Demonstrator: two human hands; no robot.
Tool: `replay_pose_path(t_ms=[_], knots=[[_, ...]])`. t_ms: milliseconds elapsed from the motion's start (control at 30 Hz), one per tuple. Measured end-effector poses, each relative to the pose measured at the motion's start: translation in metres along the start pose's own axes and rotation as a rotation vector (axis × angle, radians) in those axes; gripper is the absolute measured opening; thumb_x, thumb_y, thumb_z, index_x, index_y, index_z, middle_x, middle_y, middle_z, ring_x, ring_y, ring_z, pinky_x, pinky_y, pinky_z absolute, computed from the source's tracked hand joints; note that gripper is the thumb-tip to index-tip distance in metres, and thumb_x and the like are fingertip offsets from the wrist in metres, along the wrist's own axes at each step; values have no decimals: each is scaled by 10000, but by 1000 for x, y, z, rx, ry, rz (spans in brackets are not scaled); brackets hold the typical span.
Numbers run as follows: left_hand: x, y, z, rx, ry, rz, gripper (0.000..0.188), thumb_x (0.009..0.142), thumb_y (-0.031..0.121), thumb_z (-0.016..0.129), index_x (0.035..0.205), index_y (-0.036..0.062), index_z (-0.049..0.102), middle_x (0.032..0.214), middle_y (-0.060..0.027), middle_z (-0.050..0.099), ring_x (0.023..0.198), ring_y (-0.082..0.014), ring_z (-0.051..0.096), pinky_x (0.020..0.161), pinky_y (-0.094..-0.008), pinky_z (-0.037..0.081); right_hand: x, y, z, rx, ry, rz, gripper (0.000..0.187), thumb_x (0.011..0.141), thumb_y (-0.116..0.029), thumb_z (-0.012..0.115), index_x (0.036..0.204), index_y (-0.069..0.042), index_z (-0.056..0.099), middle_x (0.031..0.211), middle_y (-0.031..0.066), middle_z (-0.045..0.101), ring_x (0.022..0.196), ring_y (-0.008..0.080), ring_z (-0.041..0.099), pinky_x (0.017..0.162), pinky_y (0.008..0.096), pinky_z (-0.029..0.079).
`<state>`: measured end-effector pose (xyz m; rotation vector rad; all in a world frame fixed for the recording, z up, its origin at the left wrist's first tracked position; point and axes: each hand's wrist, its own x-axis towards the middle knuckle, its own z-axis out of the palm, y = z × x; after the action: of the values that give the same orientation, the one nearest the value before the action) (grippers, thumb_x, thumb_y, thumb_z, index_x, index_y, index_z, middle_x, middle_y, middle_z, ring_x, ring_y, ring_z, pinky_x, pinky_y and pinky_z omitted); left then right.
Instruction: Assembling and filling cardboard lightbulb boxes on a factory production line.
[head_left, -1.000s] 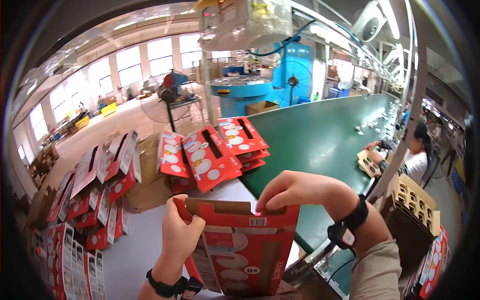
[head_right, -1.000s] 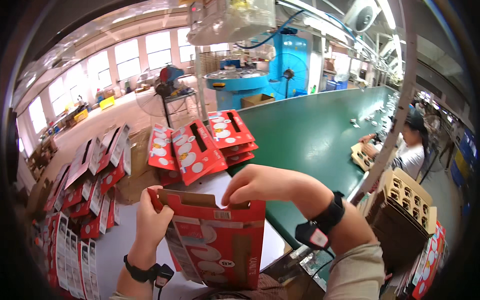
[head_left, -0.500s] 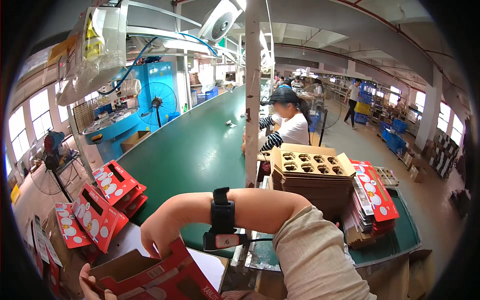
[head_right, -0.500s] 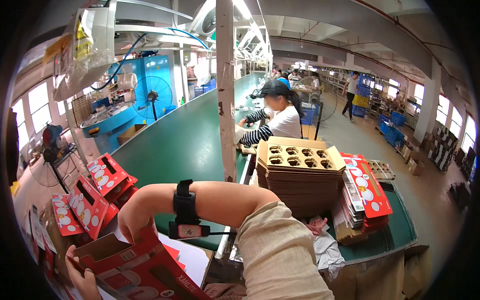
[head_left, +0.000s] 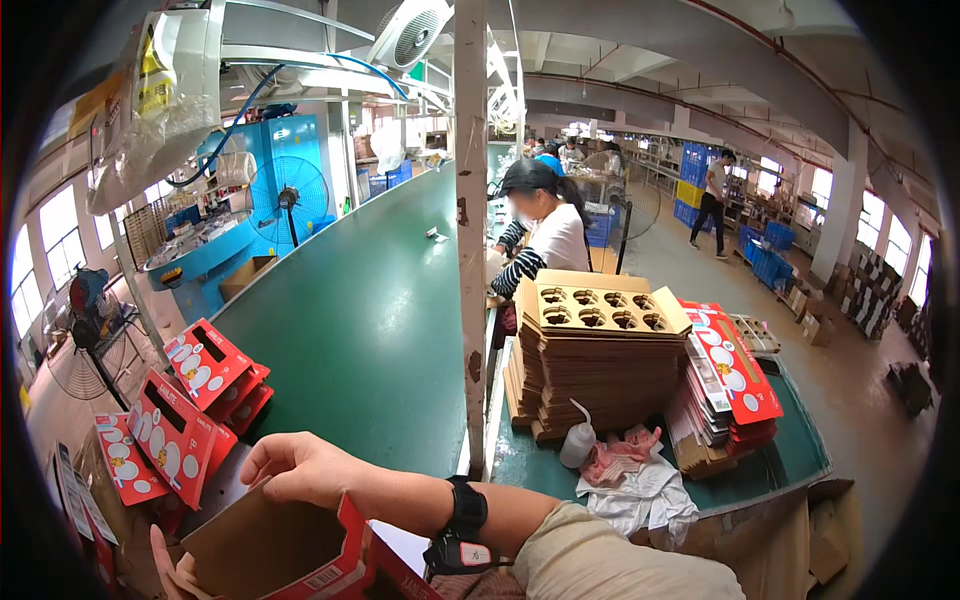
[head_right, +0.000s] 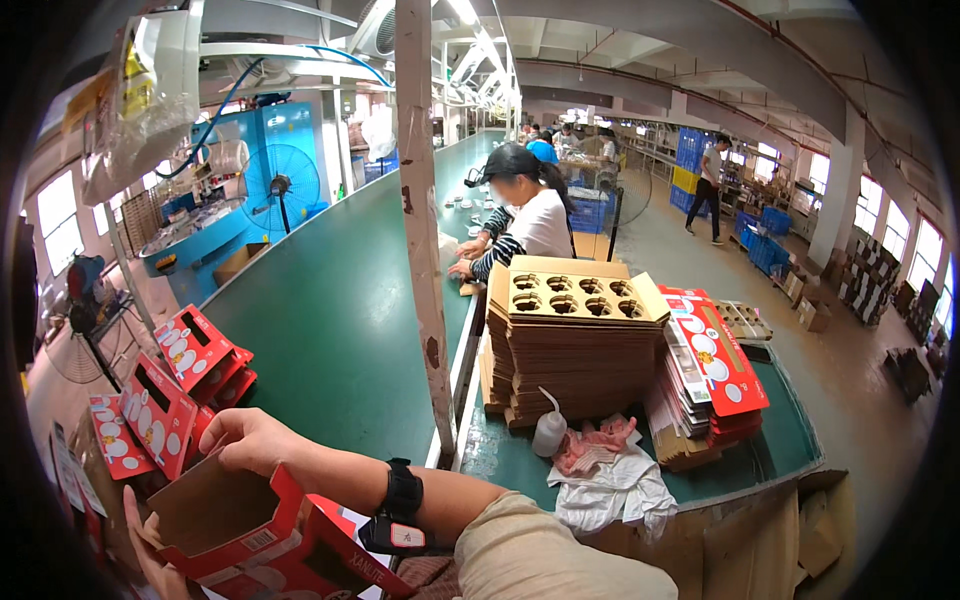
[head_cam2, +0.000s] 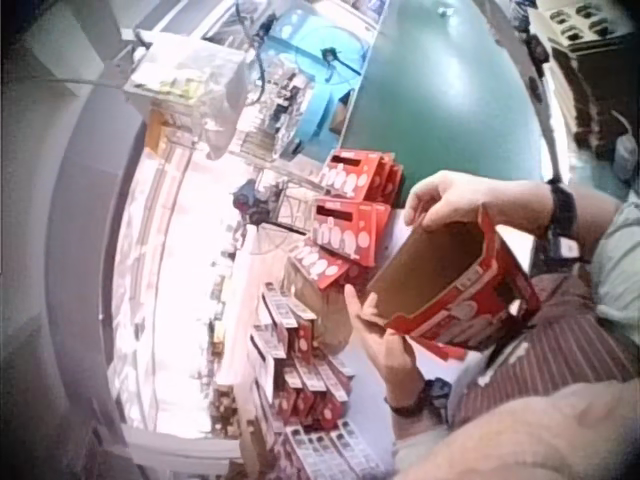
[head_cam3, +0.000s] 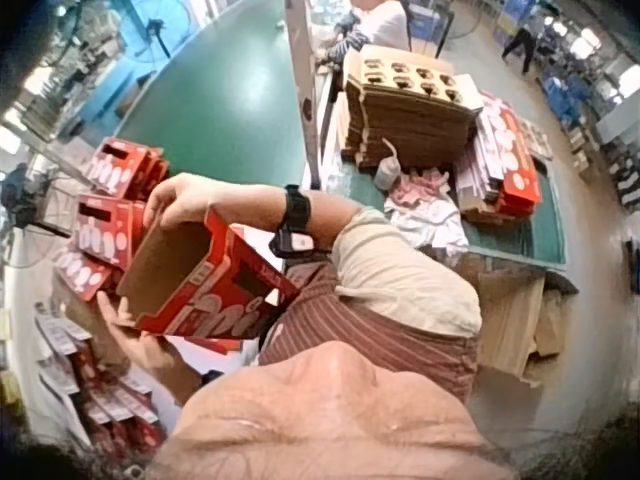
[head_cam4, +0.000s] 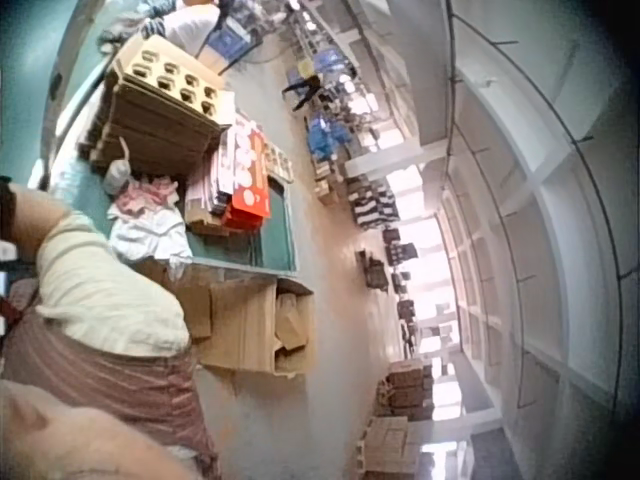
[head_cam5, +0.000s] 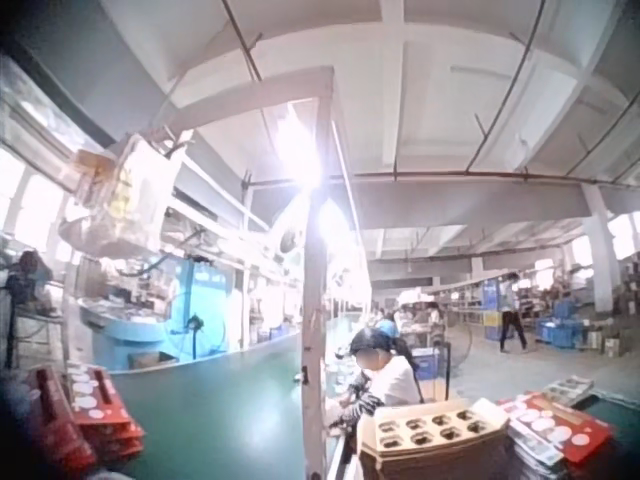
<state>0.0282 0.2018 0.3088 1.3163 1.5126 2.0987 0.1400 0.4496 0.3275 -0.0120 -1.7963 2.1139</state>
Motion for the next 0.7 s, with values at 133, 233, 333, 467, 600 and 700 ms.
replay_pose_path(t_ms=[133,233,333,467,600,700], knots=[[10,-27,14,-219,162,22,671,840,43,568,1470,4,339,1261,-143,537,1148,-232,539,1007,-344,425,11,5,-2,-73,138,52,246,757,-29,564,992,-20,636,899,42,622,835,131,585,729,273,479],[13,-20,20,-101,-44,162,682,862,113,580,1482,-2,318,1302,-140,517,1191,-235,511,1036,-356,402,23,9,0,-120,162,54,218,790,-64,576,996,-19,632,904,41,627,822,119,586,719,263,476],[-11,0,33,377,81,100,644,950,183,642,1484,15,324,1237,-109,516,1127,-247,506,1004,-341,396,27,14,-1,18,185,36,207,864,-118,584,1050,-29,611,942,53,643,827,119,601,741,274,496],[2,6,36,344,245,-43,481,952,43,589,1399,12,411,1195,-85,511,1101,-196,504,994,-319,402,12,20,-14,582,210,-36,291,1003,-321,510,1204,-114,542,1130,70,633,871,149,634,814,329,528],[8,4,32,173,236,-145,439,947,-5,561,1366,7,429,1217,-93,500,1115,-194,507,1005,-317,410,-19,35,-10,524,107,-90,541,1036,-471,392,1434,-105,391,1319,130,535,1071,216,589,950,367,483],[7,4,30,182,246,-149,428,953,-1,546,1364,2,428,1236,-98,497,1134,-194,509,1012,-306,412,-44,32,-13,599,-16,-176,688,1026,-555,310,1542,-107,233,1442,166,439,1310,278,453,1074,426,399]])
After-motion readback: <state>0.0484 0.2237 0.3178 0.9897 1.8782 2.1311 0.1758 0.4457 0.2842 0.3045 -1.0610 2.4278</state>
